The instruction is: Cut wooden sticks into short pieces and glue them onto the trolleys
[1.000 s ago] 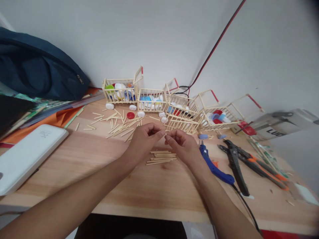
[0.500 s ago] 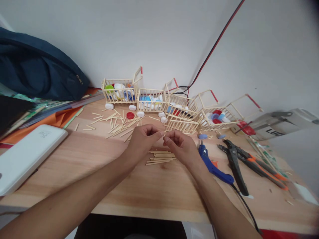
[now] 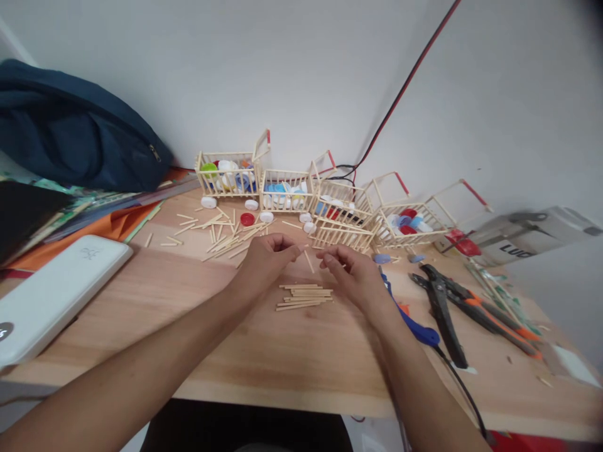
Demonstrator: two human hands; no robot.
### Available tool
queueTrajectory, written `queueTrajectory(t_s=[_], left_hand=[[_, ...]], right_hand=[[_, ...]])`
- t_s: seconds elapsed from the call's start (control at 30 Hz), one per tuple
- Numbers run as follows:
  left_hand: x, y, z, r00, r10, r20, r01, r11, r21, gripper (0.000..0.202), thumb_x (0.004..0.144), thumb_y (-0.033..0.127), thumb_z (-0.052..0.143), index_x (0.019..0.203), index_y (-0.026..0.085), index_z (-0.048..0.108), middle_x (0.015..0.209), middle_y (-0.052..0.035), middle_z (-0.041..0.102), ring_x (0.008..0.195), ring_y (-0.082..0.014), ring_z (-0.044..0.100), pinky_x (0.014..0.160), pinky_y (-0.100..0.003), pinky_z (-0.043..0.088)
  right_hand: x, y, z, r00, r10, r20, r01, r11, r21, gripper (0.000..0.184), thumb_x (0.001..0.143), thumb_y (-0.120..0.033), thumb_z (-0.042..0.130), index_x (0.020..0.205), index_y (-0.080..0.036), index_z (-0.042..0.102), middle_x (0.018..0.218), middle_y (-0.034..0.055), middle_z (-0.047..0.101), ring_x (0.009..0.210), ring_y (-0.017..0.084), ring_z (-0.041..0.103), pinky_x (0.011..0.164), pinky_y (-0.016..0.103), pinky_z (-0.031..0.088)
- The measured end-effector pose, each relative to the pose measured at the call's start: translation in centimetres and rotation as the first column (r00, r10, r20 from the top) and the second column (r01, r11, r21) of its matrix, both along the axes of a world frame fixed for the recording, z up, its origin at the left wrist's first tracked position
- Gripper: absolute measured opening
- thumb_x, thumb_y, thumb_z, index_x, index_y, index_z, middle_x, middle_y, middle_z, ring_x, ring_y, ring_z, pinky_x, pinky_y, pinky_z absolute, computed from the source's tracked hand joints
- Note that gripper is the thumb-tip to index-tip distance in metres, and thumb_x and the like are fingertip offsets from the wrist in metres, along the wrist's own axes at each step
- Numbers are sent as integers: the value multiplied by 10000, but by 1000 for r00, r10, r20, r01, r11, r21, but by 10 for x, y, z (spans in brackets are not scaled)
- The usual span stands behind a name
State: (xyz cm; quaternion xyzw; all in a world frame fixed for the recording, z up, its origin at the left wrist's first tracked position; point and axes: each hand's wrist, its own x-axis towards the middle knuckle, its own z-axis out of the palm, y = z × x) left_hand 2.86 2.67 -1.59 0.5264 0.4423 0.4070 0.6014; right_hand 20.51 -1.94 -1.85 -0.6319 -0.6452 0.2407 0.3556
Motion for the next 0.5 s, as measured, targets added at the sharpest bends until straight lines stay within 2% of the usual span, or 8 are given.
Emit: queueTrajectory(t_s=[0.1, 0.27, 0.5], left_hand=[[-1, 1, 0, 1000, 4, 13, -4, 1000, -12, 209, 681, 315, 697, 650, 133, 598, 579, 34, 527, 537, -70, 413, 536, -221, 292], [-3, 3, -1, 1000, 18, 15, -18, 999, -42, 210, 670, 306, 707, 655, 132, 590, 540, 50, 503, 485, -53, 363, 494, -211, 255], [-7, 3, 1, 1000, 0, -24, 0, 1000, -28, 223, 656, 313, 713, 637, 138, 577, 503, 56, 483, 462, -49, 366, 470, -201, 262]], right_hand=[[4, -2, 3, 991, 76, 109, -75, 997, -15, 147, 832, -227, 529, 841, -198, 673, 774, 20, 698, 681, 145, 598, 598, 247, 405], [3, -7, 7, 943, 241, 231, -219, 969, -118, 115, 795, -151, 569, 788, -200, 673, 741, 11, 648, 679, 138, 554, 629, 249, 396], [1, -4, -10, 872, 302, 386, -262, 953, -154, 68, 747, -134, 632, 764, -199, 645, 709, 4, 604, 664, 132, 519, 604, 244, 339]])
